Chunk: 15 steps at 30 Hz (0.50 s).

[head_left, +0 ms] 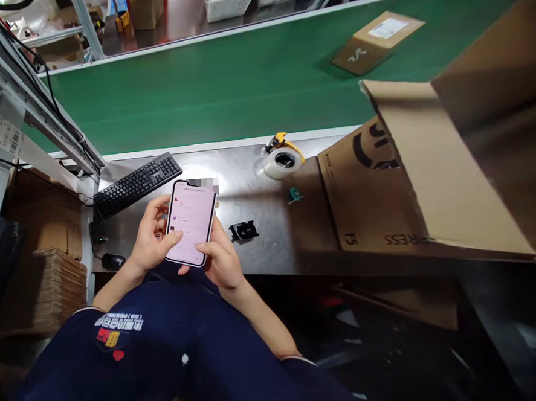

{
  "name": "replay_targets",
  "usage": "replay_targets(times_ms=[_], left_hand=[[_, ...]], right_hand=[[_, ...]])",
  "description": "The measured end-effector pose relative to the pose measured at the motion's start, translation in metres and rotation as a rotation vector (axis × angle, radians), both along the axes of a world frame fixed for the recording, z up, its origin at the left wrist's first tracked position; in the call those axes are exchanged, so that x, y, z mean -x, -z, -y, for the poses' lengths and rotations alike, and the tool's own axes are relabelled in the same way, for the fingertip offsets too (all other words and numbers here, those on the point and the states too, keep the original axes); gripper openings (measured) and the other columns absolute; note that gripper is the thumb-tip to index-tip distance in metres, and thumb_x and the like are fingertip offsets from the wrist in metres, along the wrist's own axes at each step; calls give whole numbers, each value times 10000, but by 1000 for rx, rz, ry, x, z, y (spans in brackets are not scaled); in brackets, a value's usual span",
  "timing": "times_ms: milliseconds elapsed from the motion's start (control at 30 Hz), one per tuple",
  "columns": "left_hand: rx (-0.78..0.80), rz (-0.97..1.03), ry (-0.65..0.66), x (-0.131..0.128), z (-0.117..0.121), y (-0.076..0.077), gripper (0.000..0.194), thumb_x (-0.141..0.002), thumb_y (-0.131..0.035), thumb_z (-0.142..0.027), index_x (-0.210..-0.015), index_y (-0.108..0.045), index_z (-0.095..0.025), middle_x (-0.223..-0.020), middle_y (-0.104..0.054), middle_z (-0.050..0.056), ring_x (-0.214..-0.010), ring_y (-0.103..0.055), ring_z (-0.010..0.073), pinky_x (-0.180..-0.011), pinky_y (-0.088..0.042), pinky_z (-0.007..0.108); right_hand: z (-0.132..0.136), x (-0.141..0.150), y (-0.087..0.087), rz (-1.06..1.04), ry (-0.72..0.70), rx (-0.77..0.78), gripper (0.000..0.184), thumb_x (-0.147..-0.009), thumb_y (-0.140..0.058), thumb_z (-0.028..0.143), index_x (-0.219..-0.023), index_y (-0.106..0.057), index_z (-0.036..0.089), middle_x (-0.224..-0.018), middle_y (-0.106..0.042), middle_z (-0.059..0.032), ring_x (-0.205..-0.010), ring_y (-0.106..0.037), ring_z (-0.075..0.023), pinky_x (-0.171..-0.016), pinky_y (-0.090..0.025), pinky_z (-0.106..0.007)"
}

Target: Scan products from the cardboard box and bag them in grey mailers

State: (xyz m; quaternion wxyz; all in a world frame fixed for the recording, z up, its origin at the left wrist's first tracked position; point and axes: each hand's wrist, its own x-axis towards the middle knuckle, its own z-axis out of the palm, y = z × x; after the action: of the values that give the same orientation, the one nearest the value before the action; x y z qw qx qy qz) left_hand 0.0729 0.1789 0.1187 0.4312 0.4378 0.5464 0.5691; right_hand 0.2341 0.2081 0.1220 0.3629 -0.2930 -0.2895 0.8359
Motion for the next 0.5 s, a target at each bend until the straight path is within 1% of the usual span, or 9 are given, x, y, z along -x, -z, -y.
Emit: replay_targets(times_ms=[133, 233, 400, 500], left_hand=[[10, -14, -16, 0, 0, -1, 721, -771, -869, -527, -1364, -542, -279, -1203, -653, 79, -864, -693, 189, -631, -547, 244], [9, -14, -17, 0, 1, -1, 707, -779, -869, -503, -1367, -546, -279, -1223, -662, 83, -859, -694, 187, -628, -542, 245], [-19, 7, -12, 0, 0, 1, 683, -781, -879, -448, -1359, -556, -284, -1207, -670, 61, -841, -688, 164, -623, -531, 222], [-21, 12, -18, 0, 0, 1, 688, -772, -885, -446, -1355, -560, -276, -1192, -668, 58, -837, -689, 164, -615, -530, 219]], right_hand=[[1, 0, -1, 1, -2, 6, 689, -696, -744, 273, -1355, -546, 306, -1388, -691, -68, -1077, -742, -347, -568, -720, -440], [0, 1, -2, 7, 2, 11, 721, -690, -743, 267, -1378, -533, 311, -1357, -703, -63, -1080, -738, -347, -553, -714, -425], [0, 1, 0, 7, -5, -4, 712, -697, -734, 269, -1376, -526, 305, -1317, -718, -56, -1042, -742, -327, -544, -704, -401], [0, 1, 2, -8, -17, -15, 707, -698, -737, 270, -1371, -525, 305, -1307, -719, -52, -1010, -745, -315, -524, -690, -378]])
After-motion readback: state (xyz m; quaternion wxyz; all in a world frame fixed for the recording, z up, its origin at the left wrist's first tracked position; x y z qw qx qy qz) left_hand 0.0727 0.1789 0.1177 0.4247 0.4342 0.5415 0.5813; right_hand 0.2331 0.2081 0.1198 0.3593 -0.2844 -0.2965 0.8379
